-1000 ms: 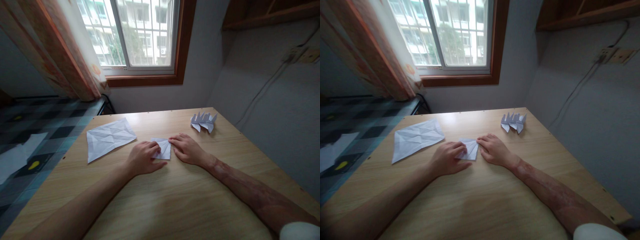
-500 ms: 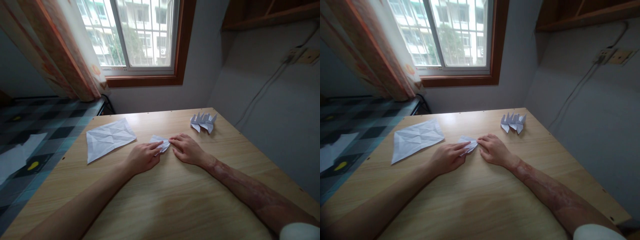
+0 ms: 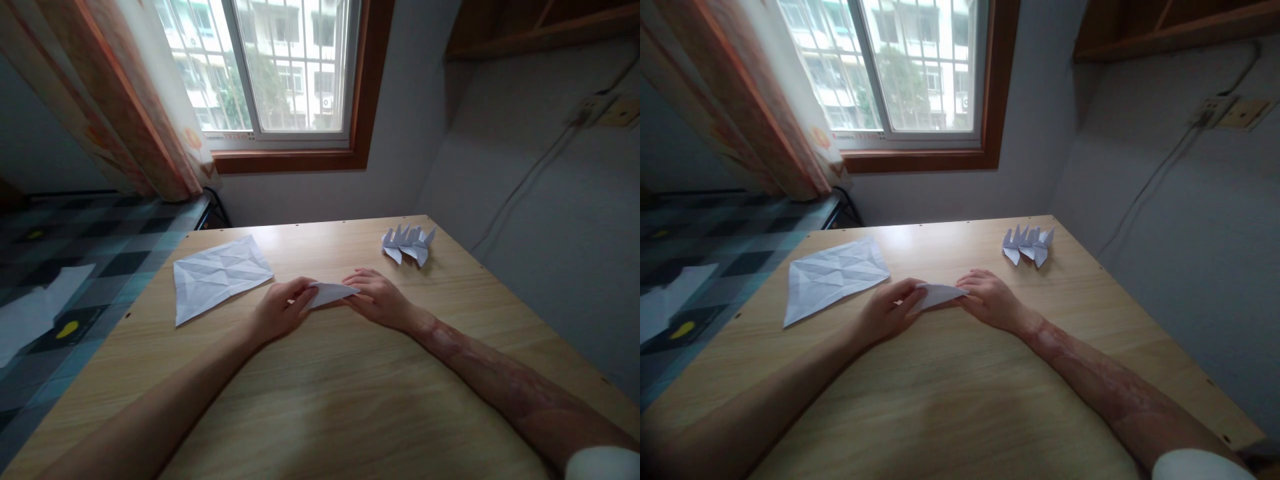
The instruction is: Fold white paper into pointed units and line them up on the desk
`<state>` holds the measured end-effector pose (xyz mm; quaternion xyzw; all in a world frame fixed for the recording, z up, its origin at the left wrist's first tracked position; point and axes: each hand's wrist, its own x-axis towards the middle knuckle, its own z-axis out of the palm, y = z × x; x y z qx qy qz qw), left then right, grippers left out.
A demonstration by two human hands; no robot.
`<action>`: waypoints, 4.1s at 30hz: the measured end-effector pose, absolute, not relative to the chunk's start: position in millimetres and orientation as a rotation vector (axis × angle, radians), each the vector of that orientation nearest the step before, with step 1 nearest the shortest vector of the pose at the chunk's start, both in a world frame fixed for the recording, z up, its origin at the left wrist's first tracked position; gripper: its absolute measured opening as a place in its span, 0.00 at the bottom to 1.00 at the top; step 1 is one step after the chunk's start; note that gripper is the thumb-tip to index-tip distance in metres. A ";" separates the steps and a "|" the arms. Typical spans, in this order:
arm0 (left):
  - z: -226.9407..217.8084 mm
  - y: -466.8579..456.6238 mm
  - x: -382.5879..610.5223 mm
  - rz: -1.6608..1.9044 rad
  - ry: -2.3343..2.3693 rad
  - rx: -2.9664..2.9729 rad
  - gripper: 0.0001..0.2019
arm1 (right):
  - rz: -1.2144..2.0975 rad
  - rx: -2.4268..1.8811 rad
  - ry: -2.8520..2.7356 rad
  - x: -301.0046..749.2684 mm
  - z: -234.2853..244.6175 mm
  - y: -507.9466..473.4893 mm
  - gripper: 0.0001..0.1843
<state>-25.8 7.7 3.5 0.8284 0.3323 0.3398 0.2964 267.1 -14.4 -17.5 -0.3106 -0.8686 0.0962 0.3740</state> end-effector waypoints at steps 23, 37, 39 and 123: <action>-6.6 3.4 -11.9 0.656 0.752 1.747 0.19 | 1.305 -0.919 -1.685 264.9 -34.3 -14.0 0.22; -2.6 8.6 -14.6 0.833 1.133 2.335 0.07 | 0.570 -1.132 -1.976 264.7 -29.8 -8.8 0.29; -4.6 7.6 -14.0 0.831 1.162 2.385 0.06 | 0.515 -1.115 -2.009 263.3 -26.3 -12.0 0.30; 4.5 11.1 -22.2 0.548 0.442 2.791 0.18 | 0.048 -0.844 -2.449 262.5 -11.7 -20.3 0.15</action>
